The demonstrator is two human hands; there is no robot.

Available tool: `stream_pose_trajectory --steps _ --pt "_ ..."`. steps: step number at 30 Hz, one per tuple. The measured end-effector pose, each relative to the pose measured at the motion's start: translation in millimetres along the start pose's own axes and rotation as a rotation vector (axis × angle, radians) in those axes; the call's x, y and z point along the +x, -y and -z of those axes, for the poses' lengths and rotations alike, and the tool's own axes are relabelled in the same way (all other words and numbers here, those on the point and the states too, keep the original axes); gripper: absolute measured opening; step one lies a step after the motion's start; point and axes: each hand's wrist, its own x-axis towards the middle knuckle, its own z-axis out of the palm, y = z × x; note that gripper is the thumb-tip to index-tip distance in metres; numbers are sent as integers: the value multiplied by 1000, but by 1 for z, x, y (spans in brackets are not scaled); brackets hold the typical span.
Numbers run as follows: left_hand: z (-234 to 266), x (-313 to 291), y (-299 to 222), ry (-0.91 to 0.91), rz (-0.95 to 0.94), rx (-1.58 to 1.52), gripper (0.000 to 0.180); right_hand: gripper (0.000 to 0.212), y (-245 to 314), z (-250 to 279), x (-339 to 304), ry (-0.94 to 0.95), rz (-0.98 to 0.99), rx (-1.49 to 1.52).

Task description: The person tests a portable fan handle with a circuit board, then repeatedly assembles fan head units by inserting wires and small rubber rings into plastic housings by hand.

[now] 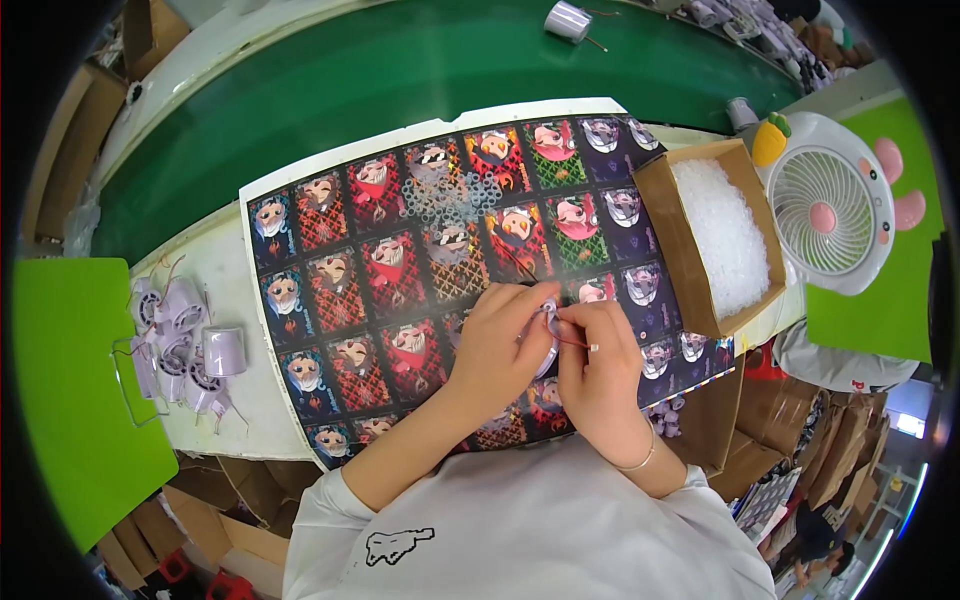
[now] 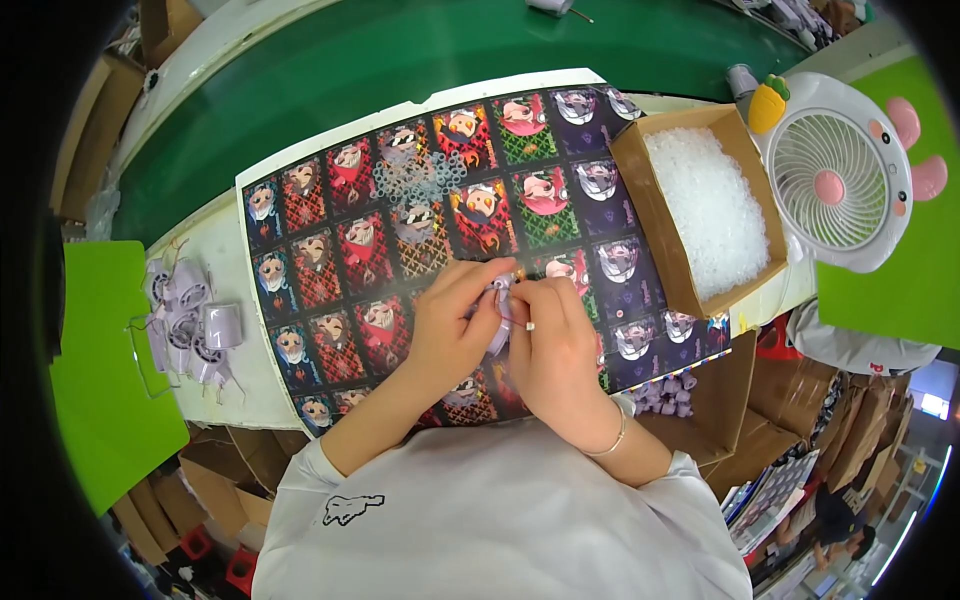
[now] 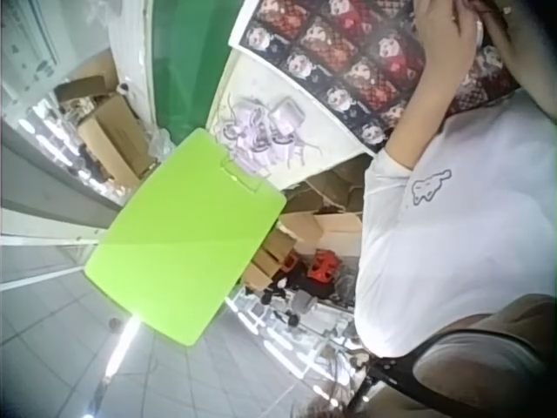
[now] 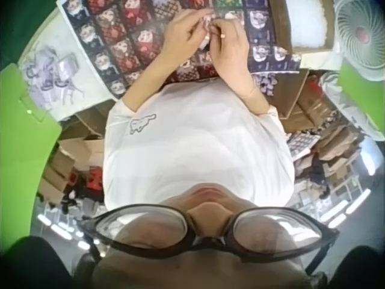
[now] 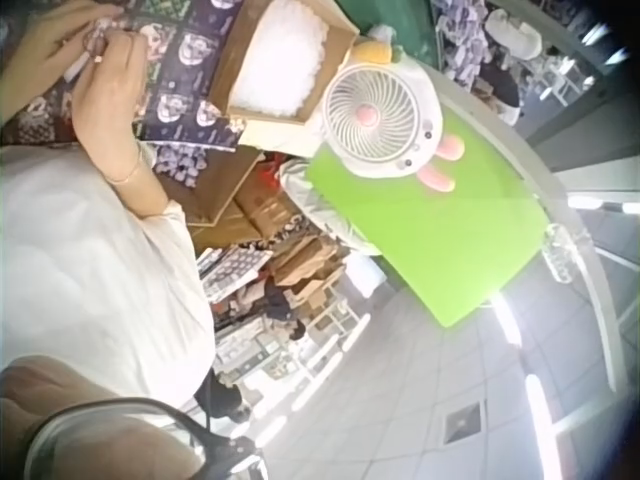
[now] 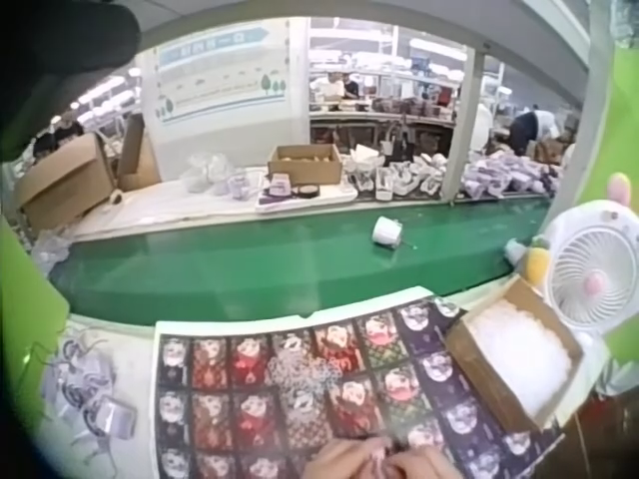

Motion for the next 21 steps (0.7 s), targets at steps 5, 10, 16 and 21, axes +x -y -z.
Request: stream_pose_trajectory --steps 5,10,16,21 --pt "-4 0 3 -29 -24 13 32 24 -3 -1 8 -16 74 -36" --pt "-4 1 1 -42 -56 8 29 22 -12 28 37 249 395 -227" --pt "-2 6 -3 -5 19 -19 26 19 -10 41 57 426 381 -208" --pt "30 -7 -18 68 61 -3 25 16 -16 36 45 334 192 -84"
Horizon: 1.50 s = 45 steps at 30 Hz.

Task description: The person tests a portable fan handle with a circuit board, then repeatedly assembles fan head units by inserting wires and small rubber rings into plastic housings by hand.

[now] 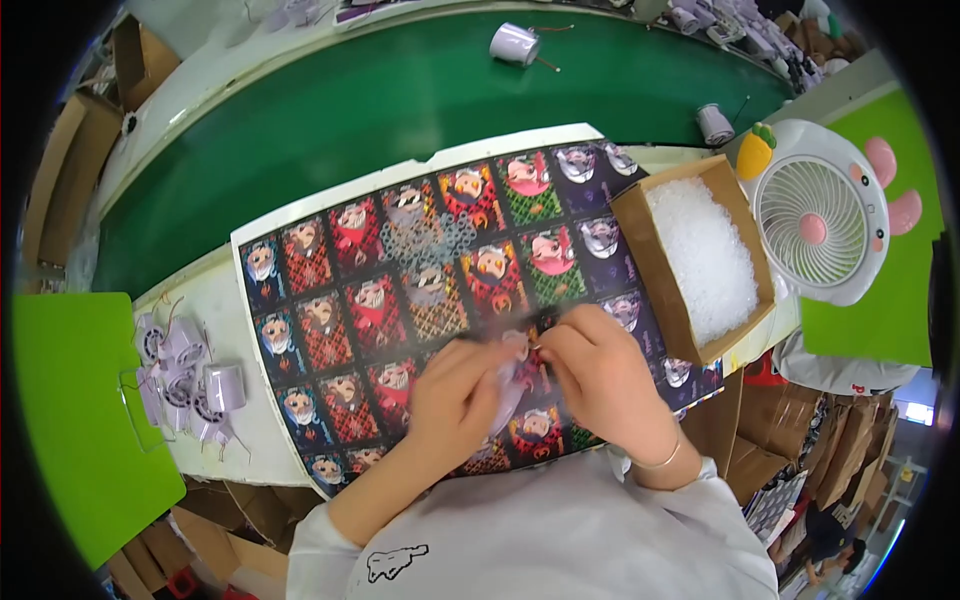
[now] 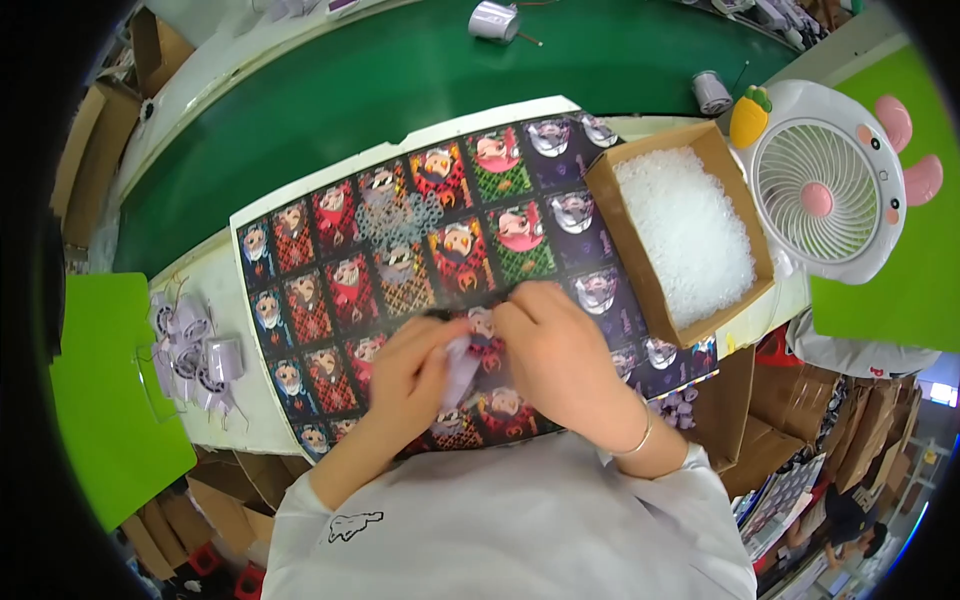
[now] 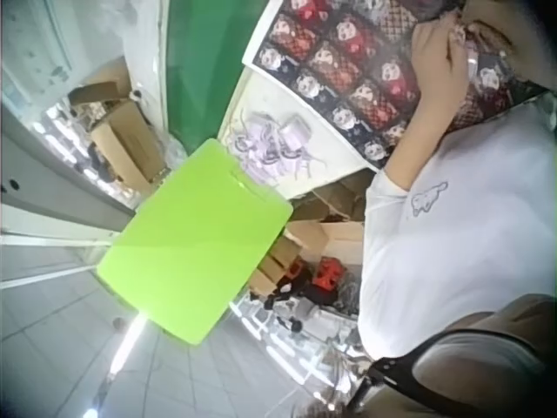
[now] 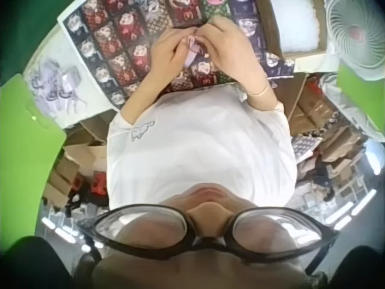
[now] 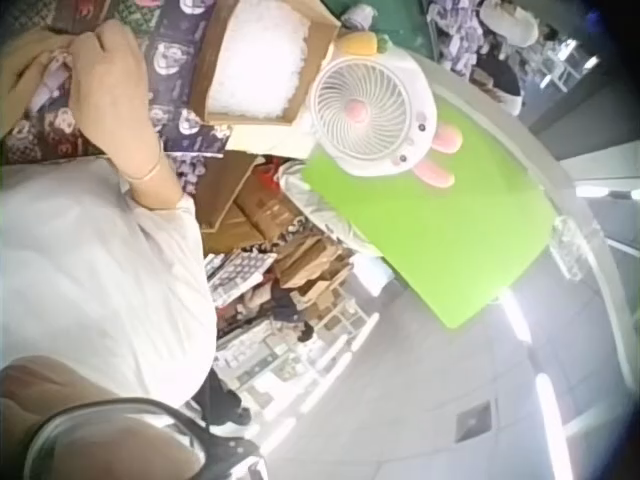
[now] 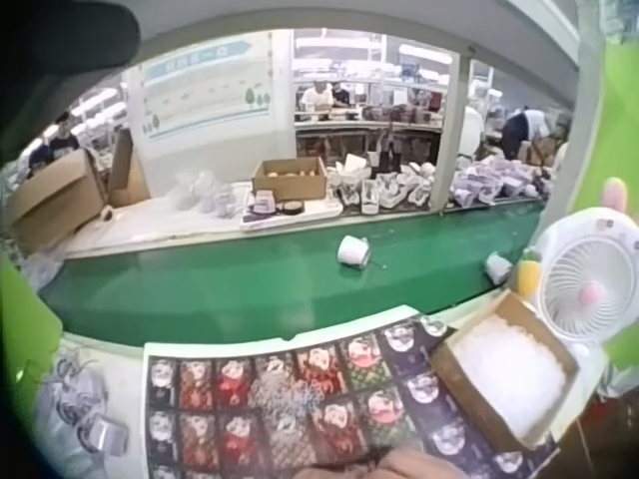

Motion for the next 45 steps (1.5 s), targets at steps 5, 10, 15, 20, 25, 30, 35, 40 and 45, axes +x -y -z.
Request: stream_pose_trajectory --steps 5,10,15,20,25,30,35,40,45 --pt "110 54 2 -38 -136 633 27 24 -42 -8 -22 -175 -236 -160" --pt "207 177 90 -45 -133 1456 22 30 -42 -10 -20 -187 -252 -193" --pt "148 278 110 -76 10 1505 22 34 -48 -11 -27 -148 -288 -198" --pt "34 382 64 -65 -142 1009 39 33 -39 -6 -23 -112 -291 -237" --pt "-10 412 72 6 330 843 42 28 -34 -4 -4 -79 -217 -149" --pt "12 379 85 24 222 816 28 24 -31 -24 45 -80 -7 -51" --pt "64 322 69 -381 -115 469 23 12 -27 -67 88 -26 54 -255" --pt "85 181 -6 -342 -57 -186 25 10 -36 -60 76 -91 12 -141" --pt "21 6 -11 -253 -80 329 41 11 -14 -27 30 148 -284 567"
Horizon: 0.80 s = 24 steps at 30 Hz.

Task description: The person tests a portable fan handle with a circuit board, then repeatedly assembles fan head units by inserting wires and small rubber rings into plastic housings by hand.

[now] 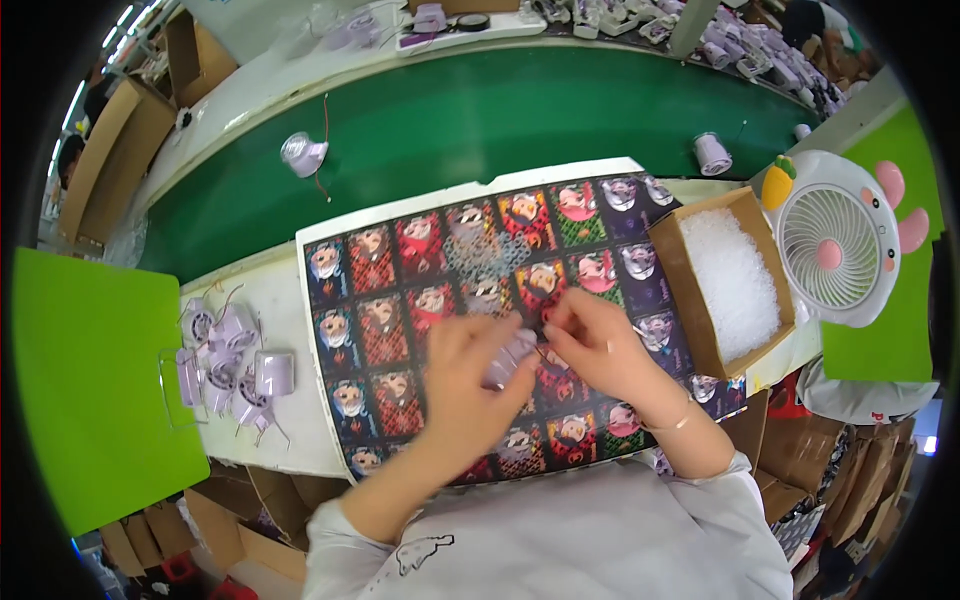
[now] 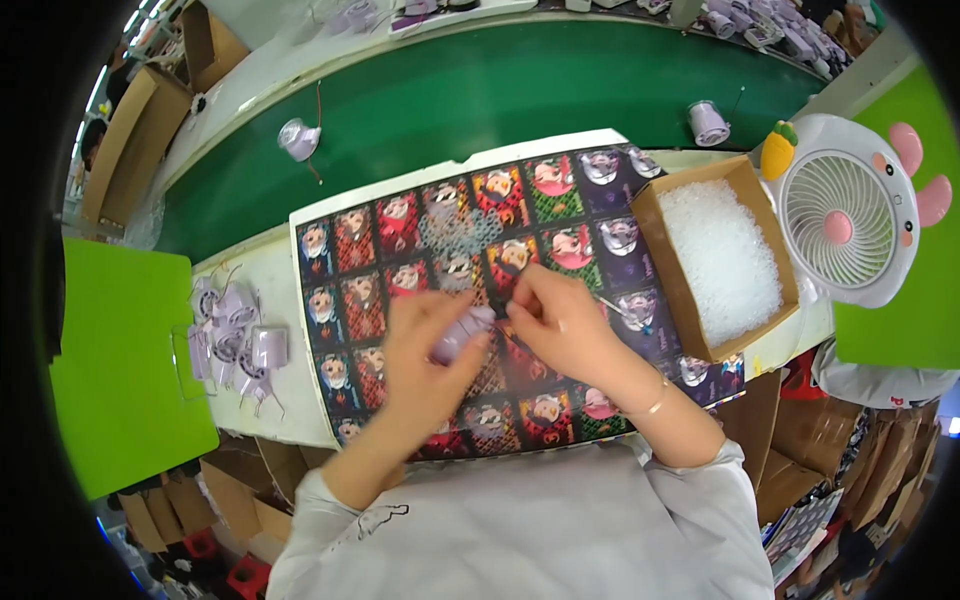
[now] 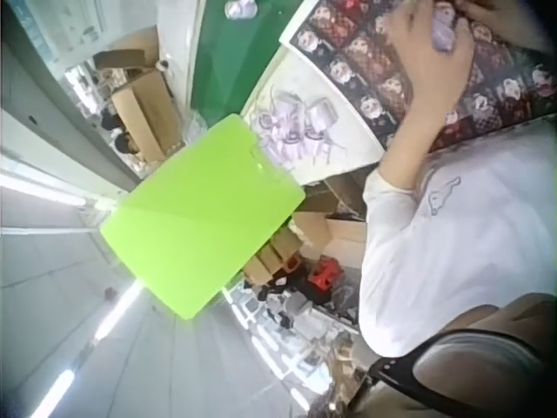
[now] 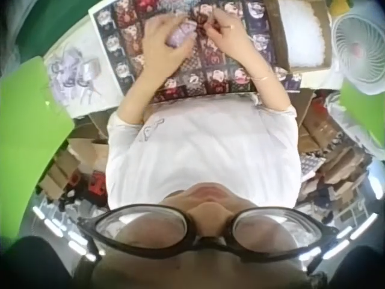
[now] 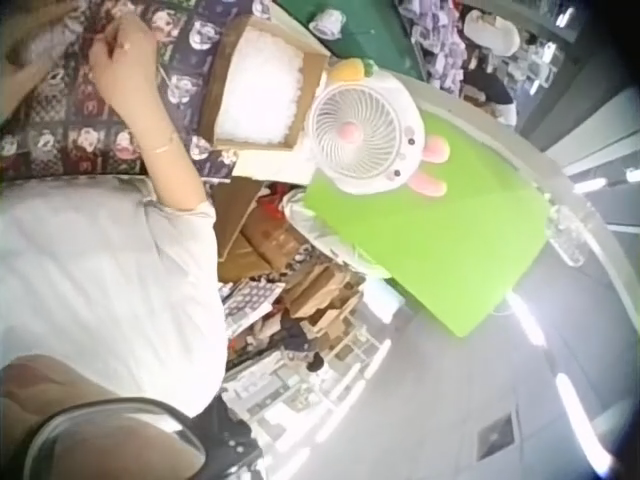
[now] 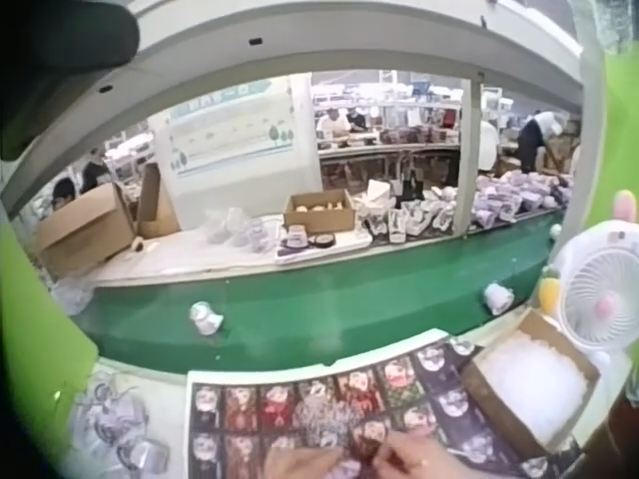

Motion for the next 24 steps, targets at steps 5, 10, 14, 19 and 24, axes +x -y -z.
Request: stream_pose_trajectory --steps 5,10,14,19,24 --pt "-24 -45 -6 -43 70 -14 37 13 -7 -29 -39 -88 76 175" --pt "-11 -34 -6 112 -168 252 30 12 -14 -33 -46 -163 85 198" --pt "-3 -14 -5 92 -317 136 22 12 4 -21 -49 -141 9 151" --pt "3 7 -16 116 -261 -219 17 17 28 -3 -55 -394 327 1" --pt "-6 15 -26 183 -316 -254 22 24 60 10 -60 -394 602 -311"
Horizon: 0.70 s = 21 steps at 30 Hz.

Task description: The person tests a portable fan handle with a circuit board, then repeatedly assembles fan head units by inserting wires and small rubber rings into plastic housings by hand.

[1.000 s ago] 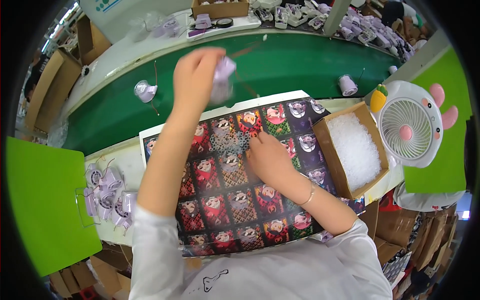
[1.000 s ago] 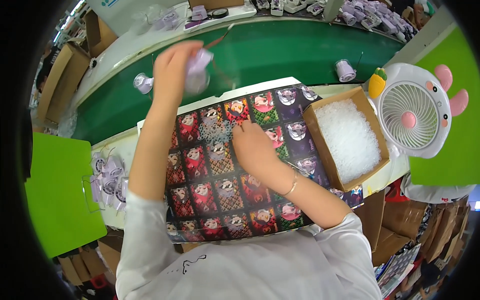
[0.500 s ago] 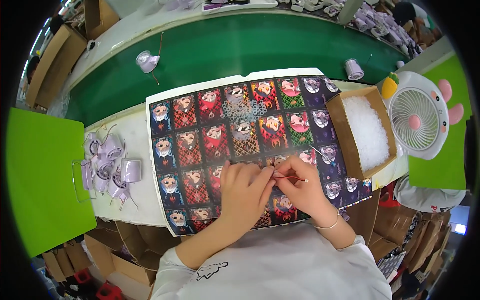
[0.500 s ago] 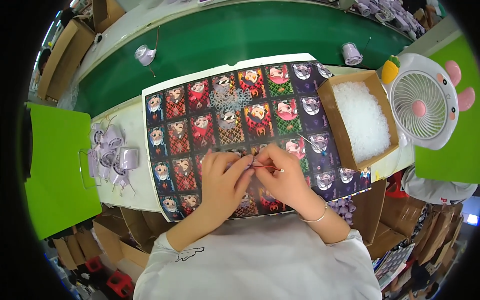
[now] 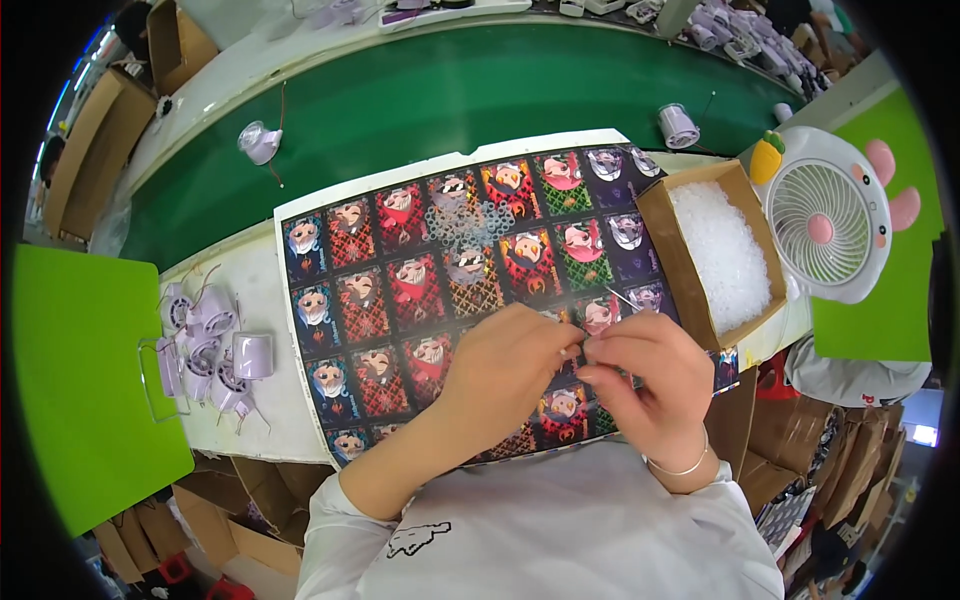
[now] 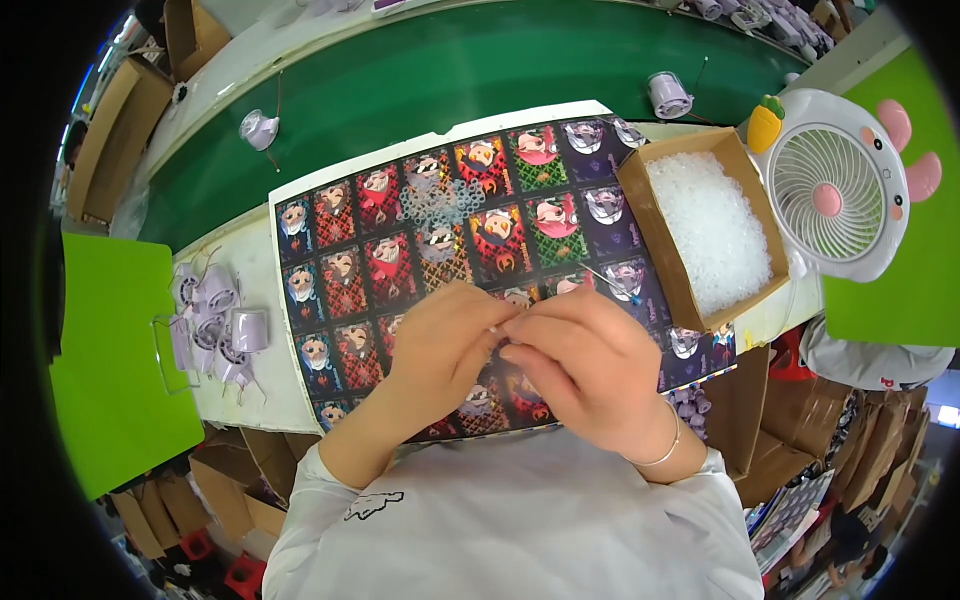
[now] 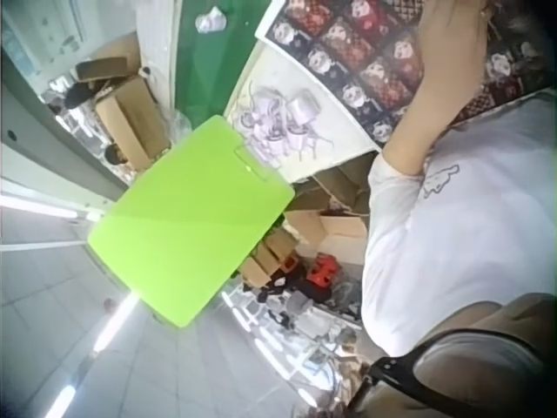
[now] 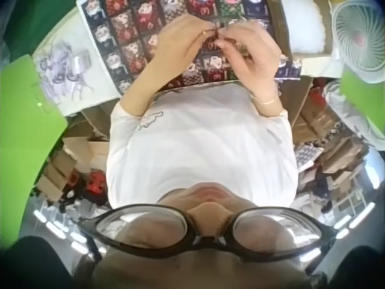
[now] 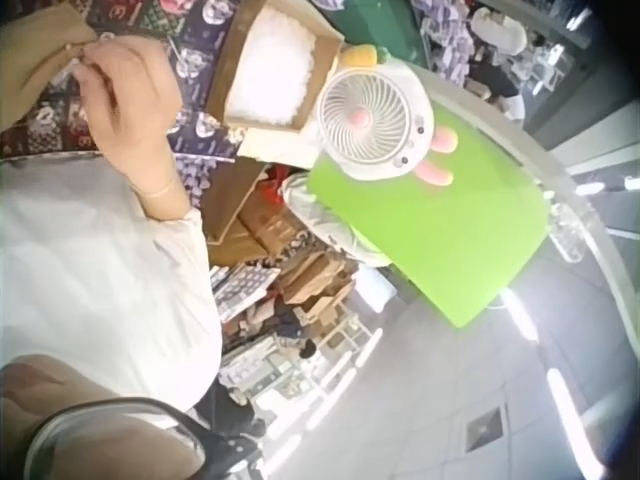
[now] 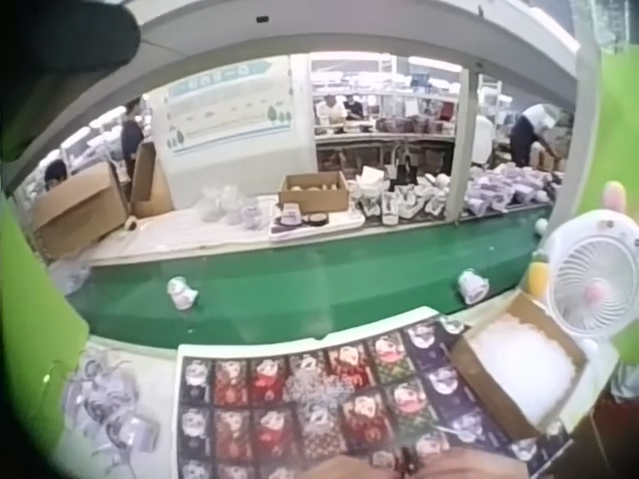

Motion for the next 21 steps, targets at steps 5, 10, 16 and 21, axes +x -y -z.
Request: stream_pose_trajectory --steps 5,10,16,21 --pt "-9 2 7 -25 -59 37 27 25 -1 -3 4 81 37 -150" --pt "-14 2 12 -52 -90 115 29 24 1 -2 6 80 -185 -122" --pt "-18 -3 20 -113 -375 225 27 13 -17 6 11 229 -177 -36" --pt "-16 -14 34 145 173 175 19 13 -41 -6 -1 52 -362 51"
